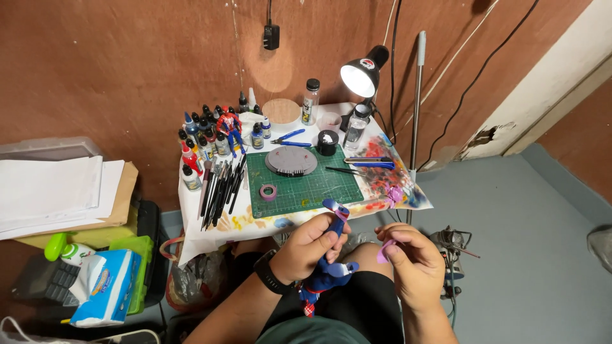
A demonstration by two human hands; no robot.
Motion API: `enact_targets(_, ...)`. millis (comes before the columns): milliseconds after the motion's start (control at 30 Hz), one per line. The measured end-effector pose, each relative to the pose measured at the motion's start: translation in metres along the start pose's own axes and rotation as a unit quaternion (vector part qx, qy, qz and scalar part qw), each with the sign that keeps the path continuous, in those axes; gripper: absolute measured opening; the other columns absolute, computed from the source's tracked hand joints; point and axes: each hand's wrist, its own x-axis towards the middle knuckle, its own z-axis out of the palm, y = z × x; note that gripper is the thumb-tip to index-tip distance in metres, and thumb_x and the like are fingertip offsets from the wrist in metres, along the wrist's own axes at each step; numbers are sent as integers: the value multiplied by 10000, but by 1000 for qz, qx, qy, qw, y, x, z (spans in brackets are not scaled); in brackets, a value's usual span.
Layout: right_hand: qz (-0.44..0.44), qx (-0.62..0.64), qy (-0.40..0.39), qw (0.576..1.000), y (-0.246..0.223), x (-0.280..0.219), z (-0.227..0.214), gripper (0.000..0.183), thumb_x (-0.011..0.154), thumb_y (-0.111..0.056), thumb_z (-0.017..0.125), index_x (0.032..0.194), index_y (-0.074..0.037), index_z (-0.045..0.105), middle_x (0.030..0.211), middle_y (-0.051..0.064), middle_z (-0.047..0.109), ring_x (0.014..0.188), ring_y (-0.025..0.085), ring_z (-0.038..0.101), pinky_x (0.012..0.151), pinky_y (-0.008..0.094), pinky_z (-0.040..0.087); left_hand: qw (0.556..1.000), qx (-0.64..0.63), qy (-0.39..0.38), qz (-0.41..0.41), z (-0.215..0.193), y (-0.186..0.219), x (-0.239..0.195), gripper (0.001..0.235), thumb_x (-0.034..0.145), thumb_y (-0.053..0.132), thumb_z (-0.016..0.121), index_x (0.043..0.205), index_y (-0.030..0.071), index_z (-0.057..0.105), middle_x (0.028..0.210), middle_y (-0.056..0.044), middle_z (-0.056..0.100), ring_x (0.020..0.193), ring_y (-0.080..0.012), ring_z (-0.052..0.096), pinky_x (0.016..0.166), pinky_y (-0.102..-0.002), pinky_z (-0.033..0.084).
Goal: Assembling a Spider-Man action figure and applying small detail strips to its joints at a hobby workbench.
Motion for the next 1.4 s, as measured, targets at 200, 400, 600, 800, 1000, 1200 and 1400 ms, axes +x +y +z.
enact_targets(200, 39, 0, 29, 999, -3, -1, 3, 213, 932, -31, 688, 1137, -1, 643, 935, 119, 654, 964, 290, 678, 970, 450, 613, 998, -62, -17, -15, -4, -10, -3, 246, 1073, 155, 488, 1214, -41, 532, 852, -85, 452, 703, -88, 458, 669, -185, 438)
enact_targets(400, 43, 68, 16, 997, 3, 0, -2, 77, 978, -17, 640, 1035, -57, 671, 1044, 179, 626, 1023, 360, 684, 789, 413, 651, 961, -268, -61, -2, -19, -10, 6, 229, 1063, 166, 543, 1199, -16, 514, 872, -85, 482, 669, -127, 482, 629, -263, 447)
enact_targets(600, 50, 80, 15, 995, 6, 3, 4, 63, 985, -4, 629, 1020, -36, 670, 1056, 184, 629, 1044, 356, 688, 769, 393, 664, 895, -404, -146, -123, -56, -33, 21, 256, 1008, 232, 621, 1191, 61, 676, 872, -95, 574, 644, -206, 550, 641, -350, 522)
enact_targets(800, 52, -2, -22, 998, 3, 11, 8, 65, 981, -48, 634, 1015, -29, 687, 945, 160, 672, 946, 327, 691, 932, 476, 650, 998, -49, 7, -25, -9, 13, 5, 337, 1005, 290, 600, 1151, -11, 561, 954, -91, 553, 561, -71, 510, 569, -165, 409)
enact_targets(1000, 86, -27, -81, 993, 1, 25, 11, 424, 924, 2, 689, 1320, -25, 539, 816, 58, 614, 815, 170, 633, 971, 413, 604, 992, 53, 16, -111, -3, 11, 3, 215, 1085, 190, 420, 1202, 57, 542, 873, -23, 488, 602, -117, 457, 617, -216, 460)
enact_targets(1200, 172, -7, -98, 980, -2, 34, 14, 552, 912, -4, 695, 1394, -15, 426, 796, 60, 601, 755, 168, 615, 772, 314, 553, 961, 226, 57, -151, 13, 25, 6, 118, 1049, 171, 483, 1126, 86, 511, 685, -18, 485, 519, -103, 479, 512, -248, 439)
enact_targets(1400, 239, 11, -70, 968, 4, 34, 18, 598, 893, -14, 712, 1410, -45, 413, 808, 96, 643, 672, 161, 635, 609, 281, 572, 936, 324, 36, -136, 17, 36, 5, 154, 1019, 247, 582, 1102, 126, 538, 719, -9, 564, 556, -92, 526, 537, -275, 470)
